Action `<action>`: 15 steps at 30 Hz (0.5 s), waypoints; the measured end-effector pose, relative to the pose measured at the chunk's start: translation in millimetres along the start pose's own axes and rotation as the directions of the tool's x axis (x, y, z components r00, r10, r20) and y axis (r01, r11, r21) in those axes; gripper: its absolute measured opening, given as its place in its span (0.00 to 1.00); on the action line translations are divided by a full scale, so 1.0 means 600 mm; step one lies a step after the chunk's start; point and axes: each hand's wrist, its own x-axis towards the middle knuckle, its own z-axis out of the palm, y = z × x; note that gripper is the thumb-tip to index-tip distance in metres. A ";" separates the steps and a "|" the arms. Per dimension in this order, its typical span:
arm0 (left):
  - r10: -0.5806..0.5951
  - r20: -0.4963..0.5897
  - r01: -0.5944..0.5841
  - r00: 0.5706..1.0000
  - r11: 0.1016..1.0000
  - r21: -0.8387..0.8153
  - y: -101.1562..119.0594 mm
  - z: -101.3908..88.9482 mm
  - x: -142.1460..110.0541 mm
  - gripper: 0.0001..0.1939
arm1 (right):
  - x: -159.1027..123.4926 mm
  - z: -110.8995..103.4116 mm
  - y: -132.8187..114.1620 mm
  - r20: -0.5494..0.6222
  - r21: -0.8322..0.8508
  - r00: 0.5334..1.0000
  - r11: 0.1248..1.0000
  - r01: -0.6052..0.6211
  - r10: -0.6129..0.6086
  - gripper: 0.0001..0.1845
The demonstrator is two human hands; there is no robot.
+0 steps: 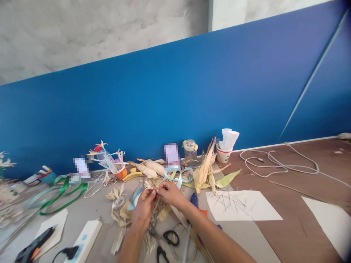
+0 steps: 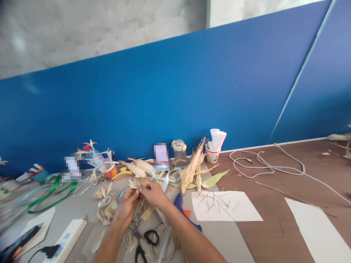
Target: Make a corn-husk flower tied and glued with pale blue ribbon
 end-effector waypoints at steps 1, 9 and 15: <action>0.015 -0.011 -0.015 1.000 0.999 0.043 -0.004 -0.002 0.002 0.13 | 0.001 -0.002 0.001 -0.011 -0.015 1.000 1.000 -0.011 0.010 0.08; 0.066 -0.030 -0.060 0.997 0.982 0.179 -0.014 -0.013 0.008 0.12 | 0.001 -0.013 -0.003 -0.061 -0.159 0.995 0.983 -0.088 0.079 0.04; 0.092 -0.026 -0.086 0.995 0.978 0.191 -0.012 -0.012 0.006 0.12 | -0.004 -0.019 -0.013 -0.049 -0.268 0.994 0.957 -0.107 0.097 0.11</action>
